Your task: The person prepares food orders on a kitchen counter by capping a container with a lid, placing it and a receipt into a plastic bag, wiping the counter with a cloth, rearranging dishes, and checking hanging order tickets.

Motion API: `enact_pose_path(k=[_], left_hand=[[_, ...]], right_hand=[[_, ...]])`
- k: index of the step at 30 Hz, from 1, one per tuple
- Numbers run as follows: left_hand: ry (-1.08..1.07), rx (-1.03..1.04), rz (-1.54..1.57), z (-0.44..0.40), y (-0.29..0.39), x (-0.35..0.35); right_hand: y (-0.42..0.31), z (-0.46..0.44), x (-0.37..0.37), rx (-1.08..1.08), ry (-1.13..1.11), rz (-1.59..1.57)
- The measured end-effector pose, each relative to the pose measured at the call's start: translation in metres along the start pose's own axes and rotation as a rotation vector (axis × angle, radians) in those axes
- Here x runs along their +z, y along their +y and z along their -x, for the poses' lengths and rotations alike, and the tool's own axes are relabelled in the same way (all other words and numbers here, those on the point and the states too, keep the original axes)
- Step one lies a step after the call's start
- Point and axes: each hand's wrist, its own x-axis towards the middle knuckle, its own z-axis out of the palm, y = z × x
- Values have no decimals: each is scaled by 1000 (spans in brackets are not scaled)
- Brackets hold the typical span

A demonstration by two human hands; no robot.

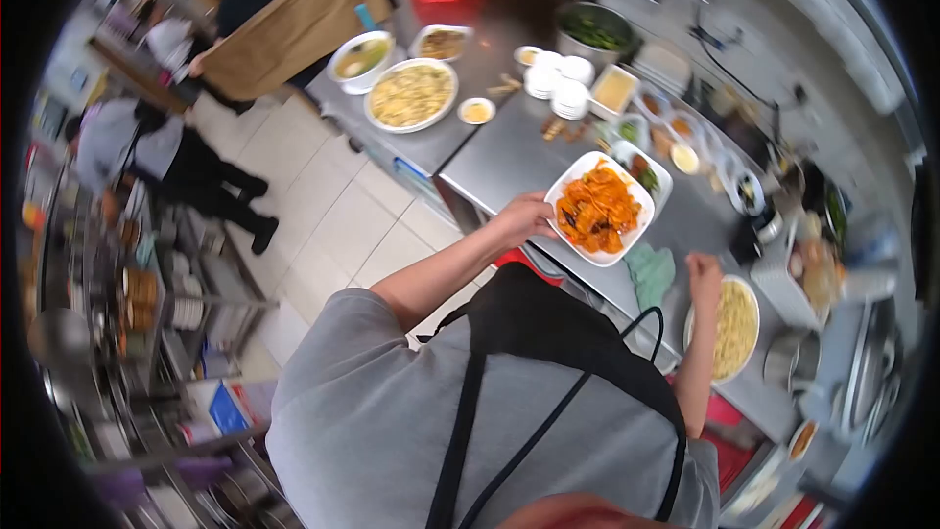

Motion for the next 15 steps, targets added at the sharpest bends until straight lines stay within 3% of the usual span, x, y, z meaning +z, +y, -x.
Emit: enact_pose_path(k=[3, 6, 9, 11, 12, 14, 15], left_hand=[[116, 33, 35, 23, 3, -21], [220, 70, 149, 32, -10, -44], [314, 43, 192, 40, -13, -53], [360, 70, 238, 30, -28, -65], [361, 74, 240, 29, -28, -66], [402, 69, 217, 25, -30, -66], [401, 72, 221, 22, -31, -67]], right_hand=[[-17, 0, 39, -151, -45, 119], [-28, 0, 44, -61, -171, 196], [-27, -4, 38, 8, -168, -10], [-25, -8, 31, 148, -218, -414], [-23, -8, 28, 144, -218, -413], [-20, -6, 19, -136, -52, -136], [-22, -6, 13, -141, -52, -132]])
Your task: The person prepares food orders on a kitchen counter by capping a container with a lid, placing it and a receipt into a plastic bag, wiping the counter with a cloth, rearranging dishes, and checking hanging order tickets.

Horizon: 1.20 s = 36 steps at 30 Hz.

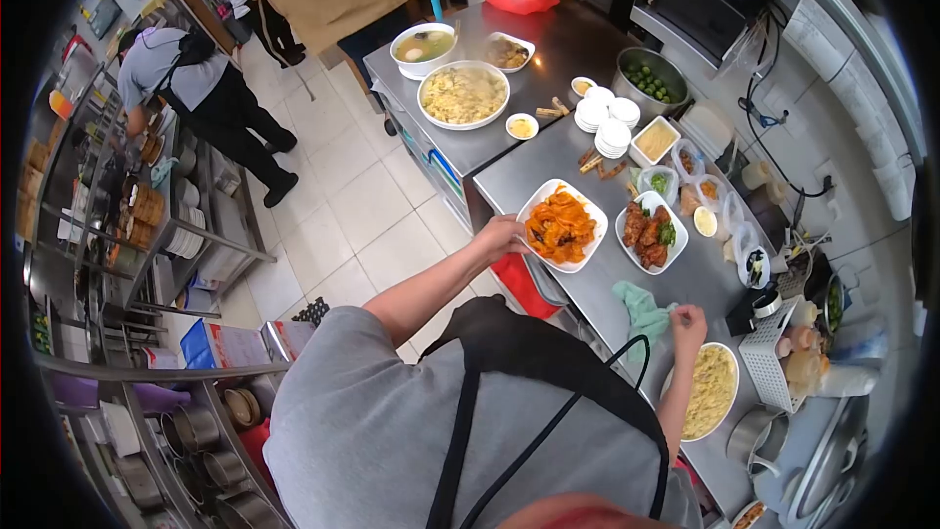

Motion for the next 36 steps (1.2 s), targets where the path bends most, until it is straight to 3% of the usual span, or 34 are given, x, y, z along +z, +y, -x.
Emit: enact_pose_path(k=[3, 5, 8, 11, 15, 16, 18, 23, 26, 28, 29, 31, 32, 36], left_hand=[[46, -26, -39, -8, -3, 1], [39, -39, -68, -13, -3, 0], [-25, -71, -34, -33, -3, -13], [-117, -137, -115, -50, 17, -27], [-258, -164, -274, -79, 55, -52], [-321, -103, -497, -85, 68, -56], [-363, -207, -362, -115, 72, -75], [-454, -108, -689, -129, 109, -72], [-434, -3, -754, -139, 113, -68], [-432, 1, -761, -148, 112, -69], [-441, 18, -768, -154, 111, -70], [-456, 33, -770, -160, 113, -69], [-473, 21, -776, -160, 116, -69], [-491, 29, -787, -168, 113, -71]], right_hand=[[-14, -1, -15, 145, -119, -233], [-22, -1, -19, 264, -220, -578], [-41, -4, -14, 359, -302, -727], [-75, -10, 9, 220, -216, -568], [-116, -30, 67, 247, -242, -525], [-118, -37, 90, 296, -267, -478], [-110, -50, 142, 246, -236, -386], [-130, -103, 228, 240, 10, -57], [-141, -141, 238, 327, -13, -93], [-124, -162, 252, 139, -10, -411], [-120, -168, 251, 152, -7, -396], [-135, -183, 239, 279, -270, -416], [-142, -186, 236, 288, -271, -411], [-162, -191, 234, 178, -357, -292]])
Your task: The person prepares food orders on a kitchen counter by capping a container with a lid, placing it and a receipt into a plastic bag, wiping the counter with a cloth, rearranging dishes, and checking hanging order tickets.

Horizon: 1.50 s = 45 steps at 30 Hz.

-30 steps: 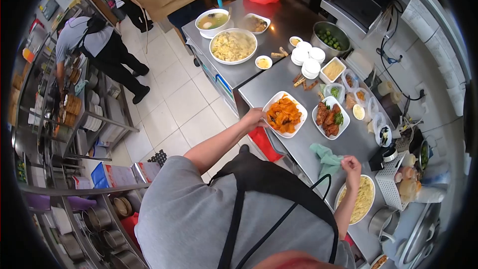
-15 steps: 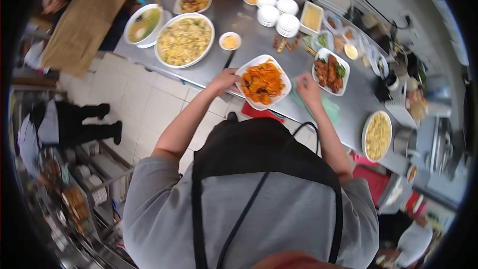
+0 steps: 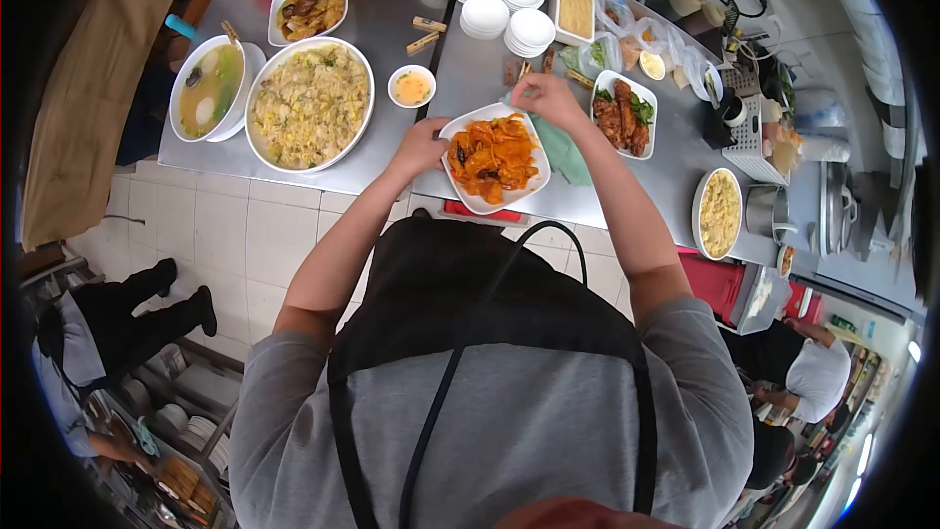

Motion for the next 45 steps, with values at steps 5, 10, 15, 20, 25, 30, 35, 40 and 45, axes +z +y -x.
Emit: enact_pose_path(k=[5, 10, 15, 20, 25, 30, 35, 40, 45], left_hand=[[11, 1, 17, 0, -1, 2], [70, -6, 103, 8, -1, 6], [145, 19, 201, 12, -1, 16], [102, -36, 174, 14, 5, 15], [115, -44, 45, 13, 6, 17], [150, -62, 58, 19, 13, 20], [194, -63, 115, 25, 9, 24], [253, -66, 318, 42, -17, 39], [548, 217, -325, 41, -9, 24]], right_hand=[[-12, 14, 1, 30, 87, 171], [7, 36, 3, 70, 167, 360], [11, 80, 0, 116, 124, 360], [7, 111, -27, 74, -54, 387], [7, 93, -30, -326, -121, 495], [-4, 95, -13, -394, -185, 747], [-16, 105, -28, -413, -341, 758], [10, 130, -71, -11, -132, 144], [20, 143, -71, -72, 125, 326]])
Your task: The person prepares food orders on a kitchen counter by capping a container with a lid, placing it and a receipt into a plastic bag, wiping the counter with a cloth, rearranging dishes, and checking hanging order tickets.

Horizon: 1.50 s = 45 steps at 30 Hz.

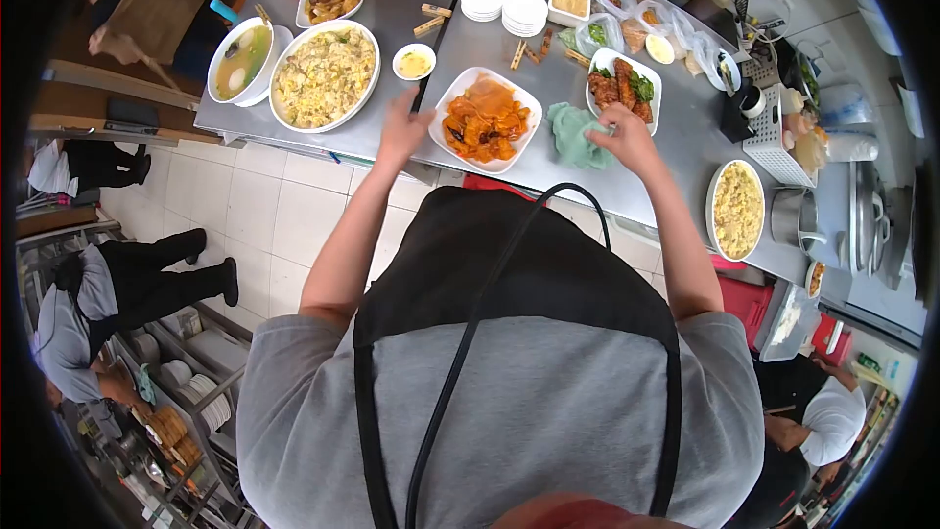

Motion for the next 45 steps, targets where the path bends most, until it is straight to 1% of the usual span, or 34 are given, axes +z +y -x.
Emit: enact_pose_path(k=[1, 2, 3, 4, 5, 6, 7, 8, 9, 10, 12, 15, 17, 20, 22, 24, 26, 27, 29, 30, 31, 32, 33, 34, 35, 36, 37, 38, 39, 41, 42, 43, 44, 45], left_hand=[[1, 0, -2, -10, 5, -2], [65, 243, -162, -24, 10, -2], [130, 486, -323, -37, 14, -3], [127, 488, -325, -49, 23, 0], [-5, 410, -352, -60, 33, 7], [-134, 332, -377, -72, 39, 15], [-137, 333, -378, -86, 37, 24], [-259, 301, -477, -100, 29, 36], [-381, 267, -574, -102, 33, 40], [-381, 267, -573, -103, 35, 42], [-475, 377, -688, -104, 39, 43], [-450, 403, -688, -102, 40, 42], [-449, 391, -680, -104, 37, 44], [-426, 409, -675, -102, 35, 43], [-410, 441, -676, -101, 34, 43], [-401, 401, -667, -101, 34, 44], [-377, 398, -649, -99, 34, 43], [-353, 395, -632, -97, 34, 43], [-360, 356, -656, -94, 32, 39], [-367, 319, -681, -94, 31, 37], [-364, 320, -683, -95, 25, 34], [-363, 221, -662, -96, 18, 29], [-363, 118, -639, -94, 12, 24], [-316, 144, -555, -85, 13, 18], [-316, 140, -558, -80, 16, 14], [-245, 222, -595, -75, 19, 12], [-174, 306, -630, -70, 25, 10], [-58, 374, -624, -65, 34, 14], [60, 441, -614, -59, 50, 22], [-207, 429, -489, -24, 111, 37], [-431, 422, -371, -9, 131, 50], [-399, 606, -183, 5, 131, 71], [-440, 731, -157, 10, 126, 99], [-519, 701, -60, 13, 124, 123]], right_hand=[[0, 1, 2, -62, 67, -158], [-1, -3, 3, -63, 68, -159], [-4, -9, 6, 31, 20, -64], [-10, -14, 11, 128, -27, 30], [-17, -16, 16, 131, -25, 27], [-26, -18, 22, 95, 25, 161], [-31, -20, 26, 59, 76, 296], [-27, -20, 33, -67, 117, 247], [-28, -21, 36, -66, 118, 249], [-29, -21, 39, -114, 114, 231], [-35, -22, 45, -159, 109, 212], [-41, -21, 52, -105, 35, 221], [-28, -24, 63, -296, 52, 407], [-36, -20, 66, -344, 95, 464], [-41, -18, 65, -350, 86, 488], [-45, -18, 64, -358, 80, 513], [-48, -18, 64, -272, 23, 490], [-45, -24, 63, -273, 23, 490], [-32, -39, 58, -111, -377, 283], [-23, -36, 54, -114, -374, 283], [-14, -33, 47, -20, -355, 56], [-6, -34, 44, 70, -334, -169], [-9, -29, 45, 64, -336, -167], [-16, -14, 46, -54, -56, 85], [-21, -2, 49, -168, 228, 332], [-20, 6, 56, -167, 226, 329], [-15, 13, 68, -173, 268, 411], [-9, 16, 75, -179, 311, 495], [-4, 13, 74, -180, 313, 497], [4, 10, 70, -168, 312, 365], [3, 12, 65, -170, 315, 367], [-2, 14, 57, -51, 350, 188], [-8, 19, 48, 68, 378, 6], [-17, 24, 38, 66, 377, 6]])
